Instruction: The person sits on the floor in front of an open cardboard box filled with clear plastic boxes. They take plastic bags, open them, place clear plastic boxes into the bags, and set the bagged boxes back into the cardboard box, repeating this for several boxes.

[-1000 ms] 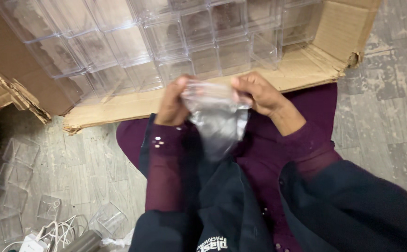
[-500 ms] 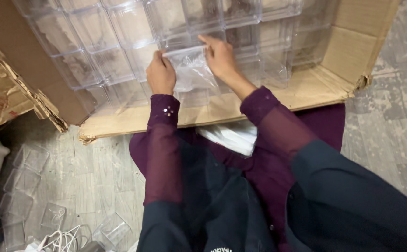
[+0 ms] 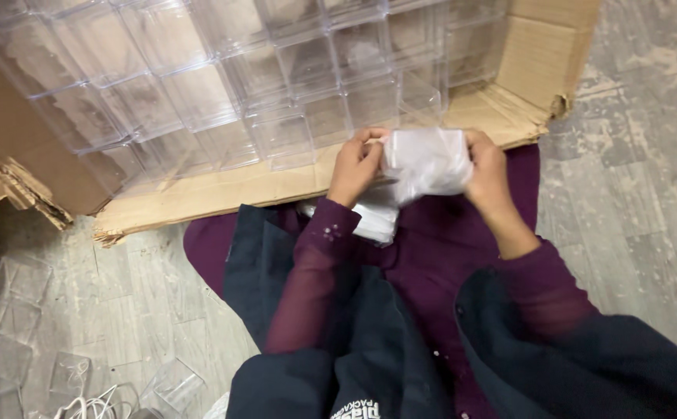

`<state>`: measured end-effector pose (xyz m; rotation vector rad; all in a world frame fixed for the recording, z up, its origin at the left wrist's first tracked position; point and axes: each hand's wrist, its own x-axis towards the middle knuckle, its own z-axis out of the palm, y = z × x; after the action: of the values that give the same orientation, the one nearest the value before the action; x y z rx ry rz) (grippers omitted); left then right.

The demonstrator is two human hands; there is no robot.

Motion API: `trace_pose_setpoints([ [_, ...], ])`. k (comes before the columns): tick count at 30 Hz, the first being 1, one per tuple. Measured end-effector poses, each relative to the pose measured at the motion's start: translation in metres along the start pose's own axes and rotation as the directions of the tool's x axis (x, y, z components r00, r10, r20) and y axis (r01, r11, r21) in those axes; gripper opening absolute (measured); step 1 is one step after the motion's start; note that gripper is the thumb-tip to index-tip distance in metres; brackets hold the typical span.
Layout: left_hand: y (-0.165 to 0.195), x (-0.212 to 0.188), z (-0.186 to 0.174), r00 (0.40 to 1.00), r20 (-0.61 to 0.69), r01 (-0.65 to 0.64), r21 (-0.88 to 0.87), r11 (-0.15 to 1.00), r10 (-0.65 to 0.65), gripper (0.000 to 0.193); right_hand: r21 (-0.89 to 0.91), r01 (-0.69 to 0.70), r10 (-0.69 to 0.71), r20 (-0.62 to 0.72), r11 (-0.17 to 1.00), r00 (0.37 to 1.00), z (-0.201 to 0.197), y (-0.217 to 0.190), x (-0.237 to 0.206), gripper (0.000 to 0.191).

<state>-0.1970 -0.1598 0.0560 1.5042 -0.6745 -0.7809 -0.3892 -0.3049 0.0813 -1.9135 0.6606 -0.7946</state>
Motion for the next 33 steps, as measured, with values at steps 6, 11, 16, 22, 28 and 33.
trace_pose_setpoints([
  [6,0.027,0.004,0.005,0.969,-0.027,-0.228,0.298,0.927,0.247,0.021,0.738,-0.479,0.225,0.424,0.475,0.877,-0.006,-0.019,0.008,0.032],
  [11,0.073,0.023,0.037,0.914,0.219,-0.374,0.130,0.918,0.341,0.021,0.667,-0.401,-0.161,0.616,0.627,0.771,-0.009,-0.023,0.000,0.049],
  [16,0.063,0.025,0.019,0.905,0.163,-0.423,0.275,0.863,0.392,0.032,0.480,-0.227,0.015,0.406,0.847,0.914,-0.105,0.007,-0.005,0.040],
  [22,0.016,0.004,-0.063,0.804,-0.370,0.163,0.890,0.425,0.466,0.077,-0.484,-0.502,0.609,0.082,0.717,0.789,-0.261,0.125,-0.021,0.035],
  [28,-0.007,0.000,-0.076,0.777,-0.556,0.310,0.745,0.590,0.294,0.089,0.360,-0.478,0.570,-0.220,0.801,0.791,-0.244,0.198,0.041,0.021],
  [33,-0.011,0.005,-0.090,0.759,-0.646,0.405,0.566,0.718,0.080,0.081,0.568,-0.029,0.294,-0.380,0.822,0.877,-0.243,0.163,0.129,0.020],
])
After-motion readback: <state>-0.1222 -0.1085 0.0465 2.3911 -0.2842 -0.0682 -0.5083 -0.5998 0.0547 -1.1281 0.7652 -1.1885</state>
